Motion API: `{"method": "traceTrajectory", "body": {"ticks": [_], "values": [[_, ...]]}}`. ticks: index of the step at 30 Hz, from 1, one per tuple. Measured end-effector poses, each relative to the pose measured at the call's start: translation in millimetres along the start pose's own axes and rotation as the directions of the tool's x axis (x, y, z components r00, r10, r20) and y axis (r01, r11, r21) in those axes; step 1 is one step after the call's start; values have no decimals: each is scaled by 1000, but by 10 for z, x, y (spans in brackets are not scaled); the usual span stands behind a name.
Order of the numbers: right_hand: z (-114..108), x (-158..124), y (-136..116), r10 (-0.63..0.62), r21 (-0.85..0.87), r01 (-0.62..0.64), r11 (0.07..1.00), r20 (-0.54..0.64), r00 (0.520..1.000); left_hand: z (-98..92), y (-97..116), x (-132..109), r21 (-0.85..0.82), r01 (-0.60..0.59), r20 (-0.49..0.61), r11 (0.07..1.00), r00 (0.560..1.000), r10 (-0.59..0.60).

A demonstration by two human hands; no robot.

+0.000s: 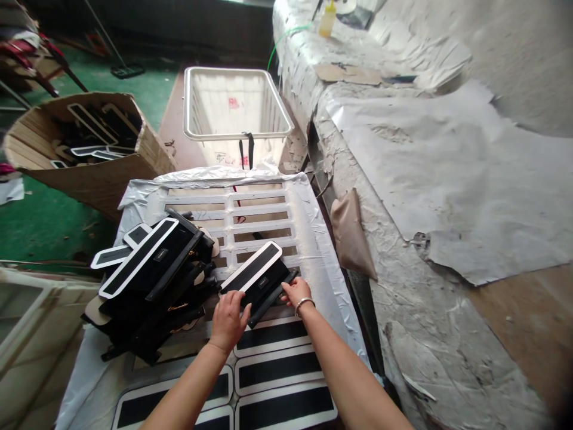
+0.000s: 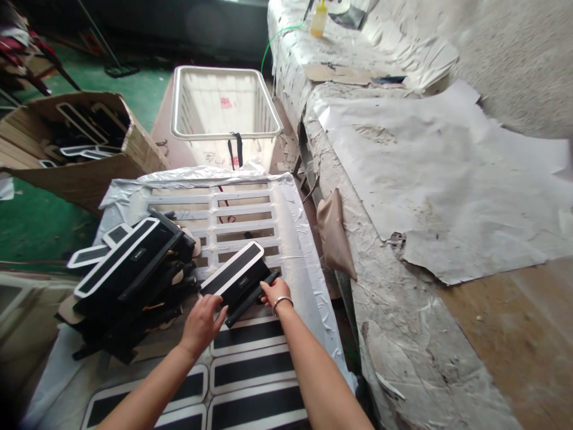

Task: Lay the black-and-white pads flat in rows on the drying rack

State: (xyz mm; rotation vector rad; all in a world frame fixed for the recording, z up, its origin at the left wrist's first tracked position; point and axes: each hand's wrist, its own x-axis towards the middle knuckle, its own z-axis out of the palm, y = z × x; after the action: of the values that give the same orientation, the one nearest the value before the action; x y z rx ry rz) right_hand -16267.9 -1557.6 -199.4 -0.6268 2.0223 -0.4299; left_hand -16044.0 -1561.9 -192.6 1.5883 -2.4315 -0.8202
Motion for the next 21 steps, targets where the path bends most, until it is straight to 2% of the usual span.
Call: {"method": "traceTrajectory", "body": {"ticks": [2,5,7,8,9,10,11,12,13,14,15,16,17,18,19,20,21], "values": [[102,-38,-63,-43,78,48,996,-56,997,47,-83,135,13,17,-148,1000,989,-14],[55,-273,-127,-202,146,213,966,-85,976,7,-216,387,-102,9,-153,995,988,-25],[-86,-483,-201,-400,192,399,896,-39,916,-168,-206,517,-190,-103,-189,976,980,67],[-180,-581,-258,-502,223,489,843,0,865,-301,-160,559,-180,-197,-253,964,956,148],[-286,-667,-326,-588,267,558,786,44,807,-454,-92,585,-112,-306,-328,945,910,256],[-399,-733,-403,-638,321,582,747,104,763,-614,-10,599,-10,-419,-381,908,841,384],[-512,-777,-484,-653,383,558,737,187,734,-766,77,605,73,-520,-374,851,777,507],[-619,-798,-559,-636,442,491,751,283,718,-895,158,607,89,-593,-319,800,744,587],[-711,-797,-623,-605,490,402,773,383,698,-990,225,603,28,-623,-226,781,757,612],[-782,-776,-666,-576,523,315,792,468,670,-1041,273,592,-100,-608,-92,787,794,601],[-823,-738,-685,-553,539,248,805,530,643,-1047,300,570,-263,-530,77,806,822,565],[-831,-688,-674,-537,545,202,814,570,622,-1013,308,530,-410,-395,253,822,817,519],[-807,-630,-635,-526,549,175,818,587,615,-945,301,467,-509,-235,393,828,792,467],[-754,-567,-569,-513,548,159,821,587,626,-857,283,380,-574,-86,491,814,760,426],[-679,-506,-479,-492,538,145,831,587,643,-761,261,269,-613,22,528,789,754,389],[-594,-449,-371,-463,521,130,844,582,668,-670,238,139,-653,112,511,749,795,326],[-513,-401,-252,-418,493,109,863,576,702,-592,217,-4,-723,174,486,669,817,312]]}}
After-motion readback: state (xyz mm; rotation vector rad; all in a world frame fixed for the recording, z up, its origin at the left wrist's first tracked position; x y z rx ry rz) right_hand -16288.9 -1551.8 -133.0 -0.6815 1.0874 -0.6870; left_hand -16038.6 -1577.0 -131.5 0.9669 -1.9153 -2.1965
